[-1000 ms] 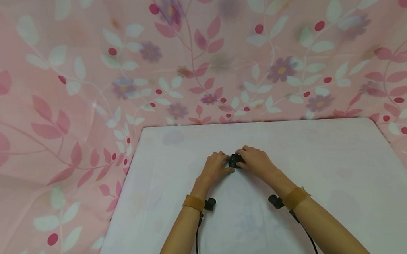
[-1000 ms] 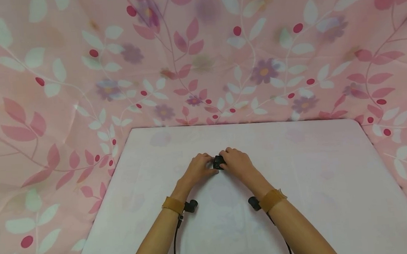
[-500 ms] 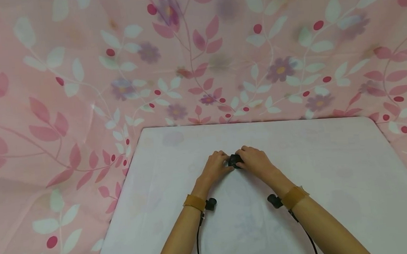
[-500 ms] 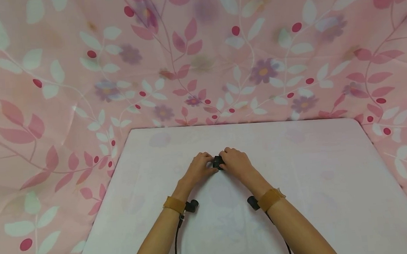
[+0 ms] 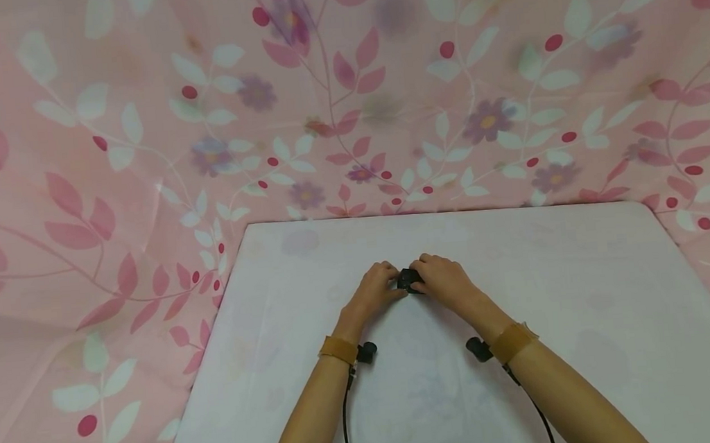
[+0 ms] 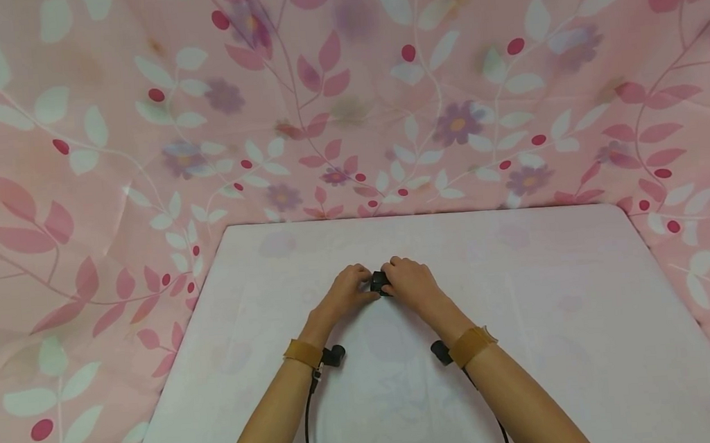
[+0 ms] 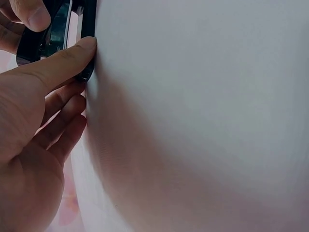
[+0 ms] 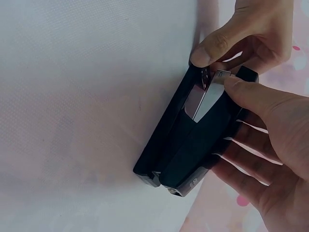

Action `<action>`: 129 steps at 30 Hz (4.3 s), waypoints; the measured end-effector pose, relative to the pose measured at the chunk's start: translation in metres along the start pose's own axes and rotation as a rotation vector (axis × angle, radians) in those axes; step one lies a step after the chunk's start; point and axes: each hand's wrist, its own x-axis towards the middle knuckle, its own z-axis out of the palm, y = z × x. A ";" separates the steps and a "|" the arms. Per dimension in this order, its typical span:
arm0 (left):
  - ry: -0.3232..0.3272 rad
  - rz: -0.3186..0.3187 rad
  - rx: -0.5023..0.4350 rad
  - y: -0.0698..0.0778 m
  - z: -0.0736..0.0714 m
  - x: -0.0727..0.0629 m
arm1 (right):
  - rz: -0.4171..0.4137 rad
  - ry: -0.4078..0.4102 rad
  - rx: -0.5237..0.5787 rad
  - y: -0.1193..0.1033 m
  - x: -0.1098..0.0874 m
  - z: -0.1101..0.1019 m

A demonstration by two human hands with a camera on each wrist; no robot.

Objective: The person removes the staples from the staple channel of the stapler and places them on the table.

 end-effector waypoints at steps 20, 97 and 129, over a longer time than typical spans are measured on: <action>-0.039 -0.003 0.037 0.003 -0.003 0.000 | -0.036 0.052 0.213 0.021 -0.009 -0.014; -0.045 -0.034 -0.009 0.001 -0.002 0.001 | 0.158 0.069 0.524 0.145 -0.095 0.000; -0.047 -0.037 -0.019 0.000 -0.002 0.000 | 0.112 0.053 0.466 0.136 -0.084 -0.018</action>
